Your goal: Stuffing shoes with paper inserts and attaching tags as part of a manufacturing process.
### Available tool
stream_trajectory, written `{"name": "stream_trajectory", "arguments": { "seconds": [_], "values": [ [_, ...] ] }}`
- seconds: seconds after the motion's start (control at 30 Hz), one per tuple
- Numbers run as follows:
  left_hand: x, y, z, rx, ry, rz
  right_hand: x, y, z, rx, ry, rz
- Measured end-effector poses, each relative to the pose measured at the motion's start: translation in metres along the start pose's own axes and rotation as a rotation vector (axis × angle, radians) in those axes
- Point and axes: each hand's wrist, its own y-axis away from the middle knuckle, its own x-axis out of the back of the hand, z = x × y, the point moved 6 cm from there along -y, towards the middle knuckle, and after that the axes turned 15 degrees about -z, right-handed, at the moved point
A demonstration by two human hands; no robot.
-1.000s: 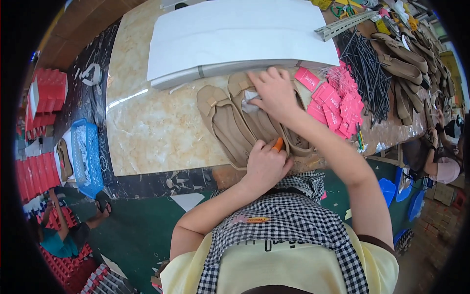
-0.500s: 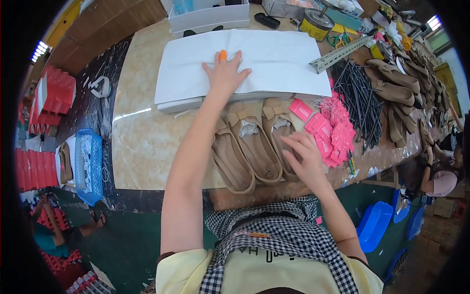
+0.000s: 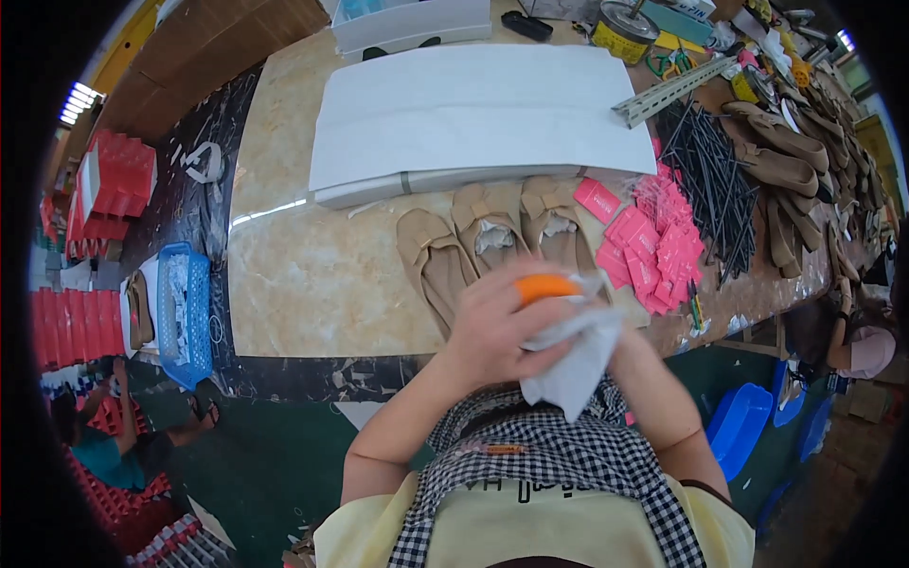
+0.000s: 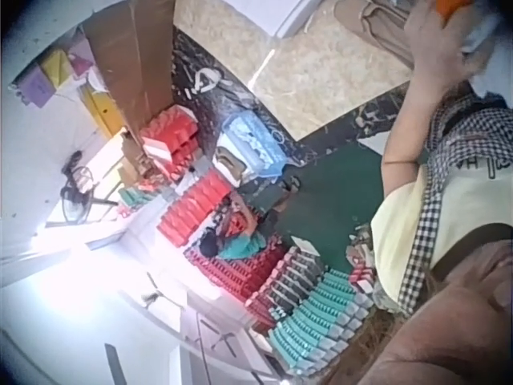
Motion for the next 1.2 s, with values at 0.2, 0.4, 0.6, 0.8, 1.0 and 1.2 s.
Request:
{"name": "stream_trajectory", "arguments": {
  "seconds": [0.2, 0.4, 0.6, 0.8, 1.0, 1.2],
  "values": [
    [0.007, 0.062, -0.060, 0.696, 0.278, 0.488, -0.070, -0.035, 0.002, 0.352, 1.716, -0.220],
    [-0.033, 0.113, -0.038, 0.677, -0.161, -0.208, 0.015, -0.081, 0.002, 0.205, 1.284, -0.028],
    [-0.060, 0.105, -0.011, 0.612, -0.254, -0.158, -0.020, -0.128, 0.044, 0.399, 2.442, -0.088],
    [-0.061, 0.121, -0.021, 0.663, -0.318, -0.113, -0.021, -0.127, 0.033, 0.161, 2.123, -0.266],
    [-0.068, 0.100, -0.012, 0.606, -0.377, -0.156, 0.006, -0.147, 0.000, 0.189, 2.429, 0.258],
    [-0.007, 0.132, -0.040, 0.593, 0.151, 0.570, -0.016, -0.092, -0.034, 0.257, 1.686, 0.382]
  ]
}}
